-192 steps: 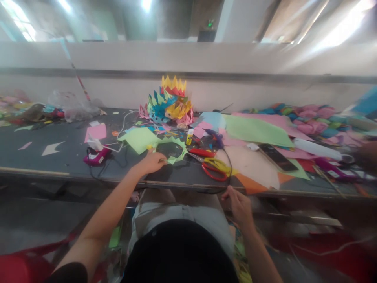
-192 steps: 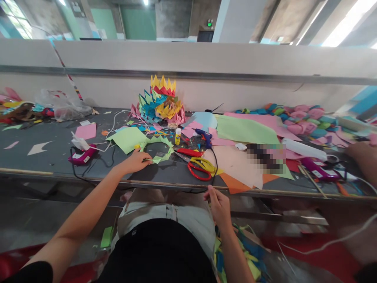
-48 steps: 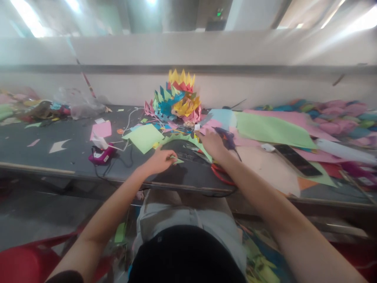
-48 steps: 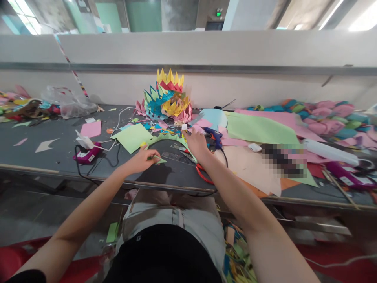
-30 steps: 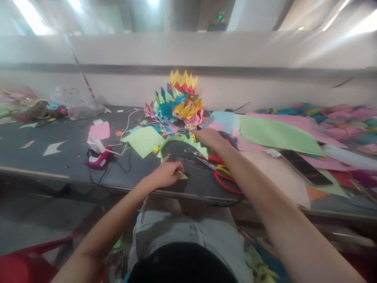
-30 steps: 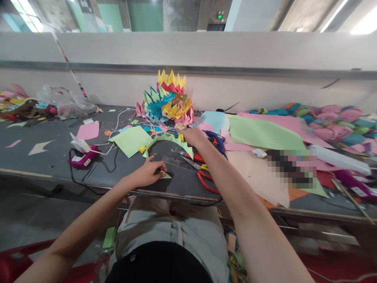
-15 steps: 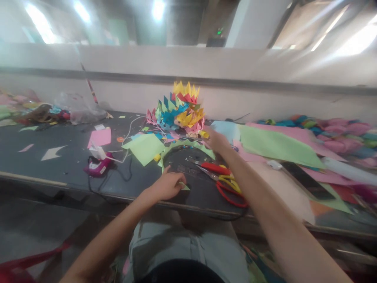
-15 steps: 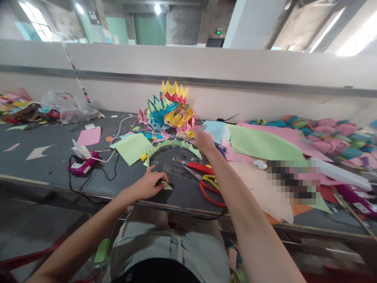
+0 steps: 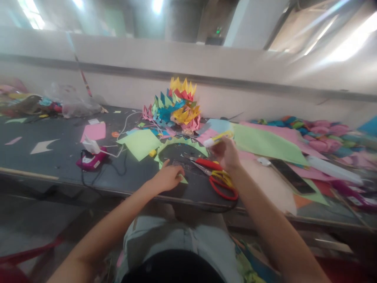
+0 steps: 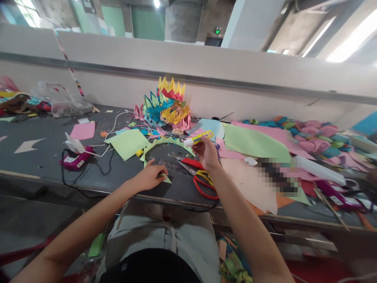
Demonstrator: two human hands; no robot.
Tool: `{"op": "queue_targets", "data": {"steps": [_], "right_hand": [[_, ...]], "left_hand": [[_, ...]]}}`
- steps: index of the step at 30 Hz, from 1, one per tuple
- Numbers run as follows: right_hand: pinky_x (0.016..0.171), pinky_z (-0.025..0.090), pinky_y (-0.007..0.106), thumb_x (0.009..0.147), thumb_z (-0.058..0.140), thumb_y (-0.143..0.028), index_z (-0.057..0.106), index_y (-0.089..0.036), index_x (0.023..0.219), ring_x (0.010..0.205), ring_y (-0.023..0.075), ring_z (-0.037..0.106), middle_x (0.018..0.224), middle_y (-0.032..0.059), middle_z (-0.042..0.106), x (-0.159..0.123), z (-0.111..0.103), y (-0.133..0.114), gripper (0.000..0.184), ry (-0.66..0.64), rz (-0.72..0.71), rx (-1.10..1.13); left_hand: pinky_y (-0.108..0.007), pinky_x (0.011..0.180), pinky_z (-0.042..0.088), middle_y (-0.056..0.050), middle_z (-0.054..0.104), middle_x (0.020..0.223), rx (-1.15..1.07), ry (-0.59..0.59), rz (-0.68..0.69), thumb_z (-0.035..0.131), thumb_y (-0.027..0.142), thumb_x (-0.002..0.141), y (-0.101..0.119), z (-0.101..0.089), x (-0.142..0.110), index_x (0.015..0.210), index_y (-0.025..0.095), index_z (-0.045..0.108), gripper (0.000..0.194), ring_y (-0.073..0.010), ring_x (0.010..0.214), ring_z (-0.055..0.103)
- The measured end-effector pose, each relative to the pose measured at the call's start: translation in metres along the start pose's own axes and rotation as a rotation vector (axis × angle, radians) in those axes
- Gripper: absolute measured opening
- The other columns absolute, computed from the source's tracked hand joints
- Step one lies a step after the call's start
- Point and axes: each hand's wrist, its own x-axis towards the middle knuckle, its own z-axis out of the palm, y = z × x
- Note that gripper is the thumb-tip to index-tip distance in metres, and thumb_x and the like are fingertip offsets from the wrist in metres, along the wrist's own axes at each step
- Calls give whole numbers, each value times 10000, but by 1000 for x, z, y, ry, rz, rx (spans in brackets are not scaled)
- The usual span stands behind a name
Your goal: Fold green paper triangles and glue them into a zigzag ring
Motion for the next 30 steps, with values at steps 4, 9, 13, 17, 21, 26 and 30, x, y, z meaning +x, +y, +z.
{"op": "queue_targets", "data": {"steps": [4,9,13,17,21,26,30], "right_hand": [[433,411,196,546,734,-511,535,-214,746,514,88,522,637,-55,579,-21,1,13,409,16,38,2],[511,429,249,695,637,-476,550,-206,754,538,116,515,634,-28,572,-51,-4,38,289,-100,-86,-463],[602,444,306,756,573,-426,543,-190,795,632,174,564,704,25,618,-71,-4,57,241,-267,-194,-853],[584,427,289,797,506,-426,497,-196,797,630,171,553,712,29,606,-76,0,66,230,-354,-245,-977],[576,405,279,799,482,-428,475,-201,770,616,162,523,692,22,569,-74,3,68,229,-391,-299,-1008],[552,378,274,785,484,-415,441,-207,771,576,157,496,657,10,547,-72,7,70,212,-405,-297,-1042],[534,361,275,782,487,-447,429,-213,792,567,164,489,651,9,543,-72,9,75,241,-382,-274,-1072]], "left_hand": [[-478,1088,162,12,660,779,21,11,-25,497,210,824,0,4,6,912,201,586,126,-156,784,620],[-452,1067,219,1,671,790,34,33,-53,537,207,799,-3,10,13,919,197,624,149,-170,817,629],[-443,1035,276,-34,685,908,45,38,-53,556,190,777,-3,11,15,919,198,657,175,-201,898,629],[-418,999,330,-60,699,915,71,28,-42,547,182,786,-4,12,16,915,183,685,189,-220,918,631],[-365,932,395,-80,699,950,99,-2,-19,489,162,819,-2,9,16,951,175,694,245,-223,929,633],[-372,892,407,-102,698,932,143,-26,-6,505,168,800,1,0,13,941,184,701,242,-248,936,629],[-344,843,419,-104,704,857,146,-42,-14,523,165,777,1,-3,15,874,175,711,212,-244,879,639]]}}
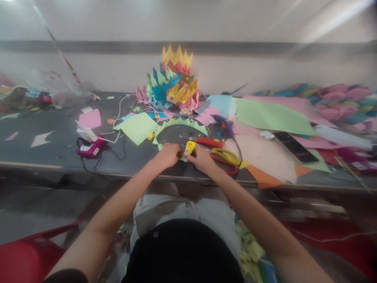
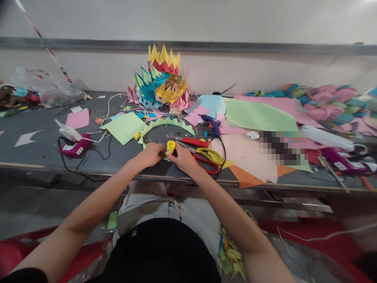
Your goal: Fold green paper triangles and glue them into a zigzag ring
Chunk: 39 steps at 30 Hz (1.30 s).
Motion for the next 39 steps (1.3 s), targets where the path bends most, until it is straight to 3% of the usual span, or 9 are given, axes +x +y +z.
{"op": "queue_targets", "data": {"steps": [6,13,23,34,39], "right_hand": [[575,385,295,786,483,-449,433,-214,817,614,180,507,693,19,556,2,2,-1,243,-35,-18,55],[552,358,290,784,486,-456,426,-213,801,578,168,460,652,-2,510,1,2,-1,251,-12,-6,37],[653,427,322,801,519,-459,506,-196,895,708,200,548,787,41,607,1,5,3,279,-52,-31,126],[575,377,286,788,512,-468,497,-194,846,604,167,479,683,6,544,0,2,5,281,21,-1,69],[615,408,294,790,478,-464,490,-195,881,646,170,510,716,11,557,1,1,9,284,240,102,243]], "left_hand": [[-231,621,425,-48,699,740,-91,-75,-22,560,126,717,-10,-1,9,793,157,705,168,-178,706,628],[-223,635,446,-48,704,800,-161,-63,-72,613,135,687,-13,1,14,850,135,706,188,-162,717,623],[-225,652,458,-32,700,759,-170,-88,-77,585,100,668,-12,-3,14,777,142,707,169,-159,710,615],[-221,628,446,-40,697,783,-177,-121,-78,603,159,685,-12,-4,15,832,135,697,176,-155,708,611],[-234,604,435,-32,680,750,-141,-158,-33,618,213,685,-16,-6,16,875,138,691,217,-163,674,593]]}}
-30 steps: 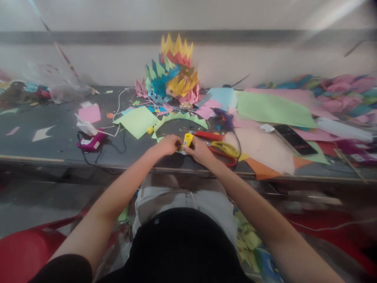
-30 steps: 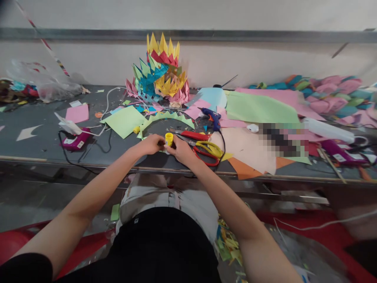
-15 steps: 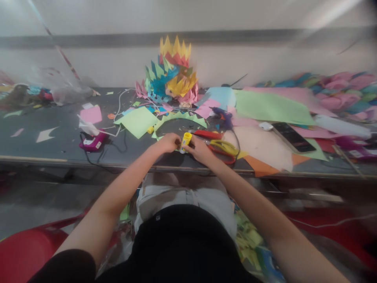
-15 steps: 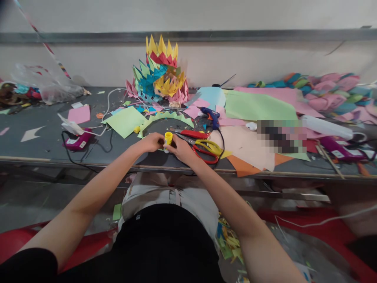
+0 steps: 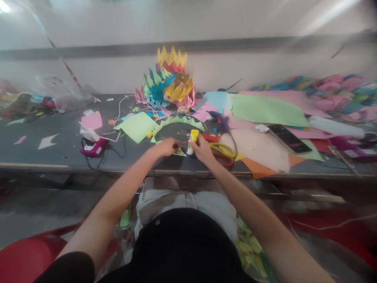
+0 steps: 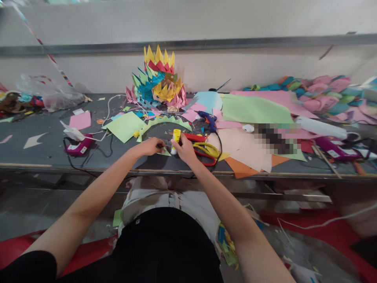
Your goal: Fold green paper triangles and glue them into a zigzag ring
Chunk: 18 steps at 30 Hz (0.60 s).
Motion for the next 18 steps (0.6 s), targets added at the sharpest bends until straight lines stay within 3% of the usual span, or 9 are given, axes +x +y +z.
{"op": "queue_targets", "data": {"steps": [5,10,14,18], "right_hand": [[633,433,290,773,497,-485,477,-204,887,672,165,524,731,6,550,3,1,2,305,81,60,178],[636,448,291,773,495,-473,483,-205,917,701,172,547,778,21,581,2,0,-2,305,148,81,243],[623,441,294,778,500,-469,501,-196,893,665,169,536,734,13,567,0,-1,-2,297,74,61,155],[622,422,292,789,512,-440,517,-182,913,646,165,522,725,14,567,-3,0,-5,286,-66,-30,-16]], "left_hand": [[-236,598,428,-21,672,752,34,4,61,633,215,680,2,-3,-5,866,153,687,203,-163,660,586],[-265,734,449,-35,674,847,64,142,117,560,201,775,9,7,-22,877,175,676,156,-171,792,603],[-351,925,406,-51,674,879,234,304,286,522,128,812,9,26,-38,860,176,675,168,-183,907,598],[-386,998,361,-57,681,888,374,337,334,498,157,845,8,40,-50,871,181,680,185,-177,892,608]]}}
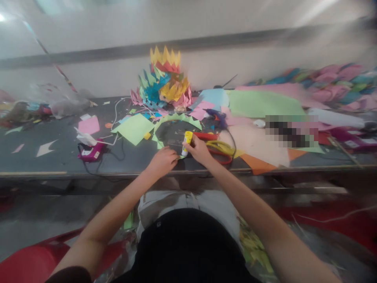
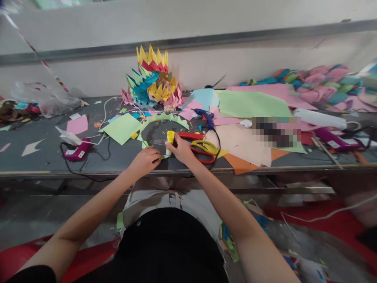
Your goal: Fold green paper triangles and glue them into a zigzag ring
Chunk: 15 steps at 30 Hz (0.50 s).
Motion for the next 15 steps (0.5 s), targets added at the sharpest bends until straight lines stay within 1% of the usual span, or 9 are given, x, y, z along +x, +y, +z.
{"op": "queue_targets", "data": {"steps": [3,5,10,15], "right_hand": [[602,405,275,794,517,-424,516,-180,888,634,154,506,718,10,565,-2,1,-3,262,-93,-69,-58],[585,395,270,791,526,-424,517,-180,881,613,149,493,696,2,558,-3,1,-4,260,-137,-88,-69],[606,402,276,787,545,-426,535,-188,919,638,157,503,737,11,581,-4,1,-4,272,-220,-92,-43],[572,358,253,778,560,-424,523,-183,821,601,133,456,668,-21,509,-4,-1,-12,247,-260,-113,-97]], "left_hand": [[-391,1033,327,-47,692,862,35,-5,-13,476,177,862,4,0,-5,854,190,681,206,-169,885,617],[-386,1040,319,-39,700,853,39,-3,-23,463,188,869,6,-2,-8,838,193,681,220,-164,876,623],[-382,1053,307,-42,712,859,22,12,-43,477,257,871,10,-5,-13,813,189,685,227,-168,857,631],[-375,1054,310,-46,719,850,30,20,-54,468,247,877,12,-4,-15,812,182,692,242,-165,859,637]]}}
